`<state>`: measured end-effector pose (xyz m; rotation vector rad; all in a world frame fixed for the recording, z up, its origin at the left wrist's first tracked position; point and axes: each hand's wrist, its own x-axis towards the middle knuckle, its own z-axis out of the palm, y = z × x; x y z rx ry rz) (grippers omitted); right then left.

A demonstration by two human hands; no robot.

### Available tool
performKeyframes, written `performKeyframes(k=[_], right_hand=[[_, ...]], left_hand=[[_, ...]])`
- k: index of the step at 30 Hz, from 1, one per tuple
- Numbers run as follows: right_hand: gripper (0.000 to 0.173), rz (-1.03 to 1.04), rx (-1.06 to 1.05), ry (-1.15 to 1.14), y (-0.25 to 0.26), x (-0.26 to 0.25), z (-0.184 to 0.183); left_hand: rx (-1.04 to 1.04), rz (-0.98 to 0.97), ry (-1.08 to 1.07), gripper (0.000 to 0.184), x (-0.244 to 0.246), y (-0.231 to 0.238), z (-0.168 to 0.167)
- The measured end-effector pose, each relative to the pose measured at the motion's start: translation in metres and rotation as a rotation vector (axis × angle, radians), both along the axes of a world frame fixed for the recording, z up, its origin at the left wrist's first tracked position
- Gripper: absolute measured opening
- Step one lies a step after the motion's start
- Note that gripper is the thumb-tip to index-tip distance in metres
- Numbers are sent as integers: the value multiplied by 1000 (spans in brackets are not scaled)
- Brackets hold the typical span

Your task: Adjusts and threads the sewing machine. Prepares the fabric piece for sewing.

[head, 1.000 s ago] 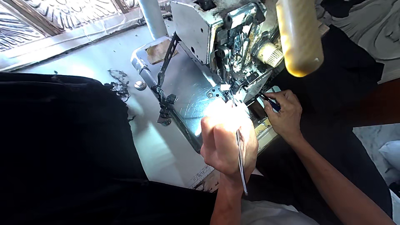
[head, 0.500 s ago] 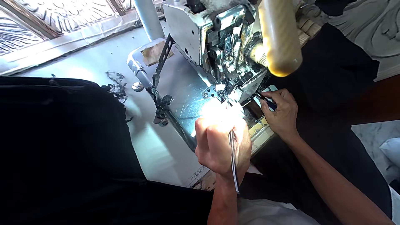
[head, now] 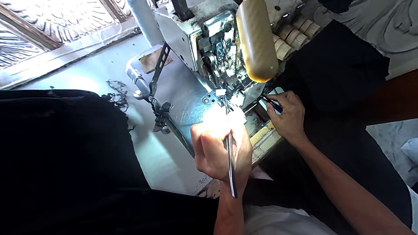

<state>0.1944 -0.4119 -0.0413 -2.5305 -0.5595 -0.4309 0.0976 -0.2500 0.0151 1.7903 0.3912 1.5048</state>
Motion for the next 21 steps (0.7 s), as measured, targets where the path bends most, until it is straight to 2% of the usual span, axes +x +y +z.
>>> performKeyframes(k=[21], right_hand=[[29, -1, -8, -7, 1, 1, 0]], left_hand=[[17, 10, -15, 17, 1, 0, -1]])
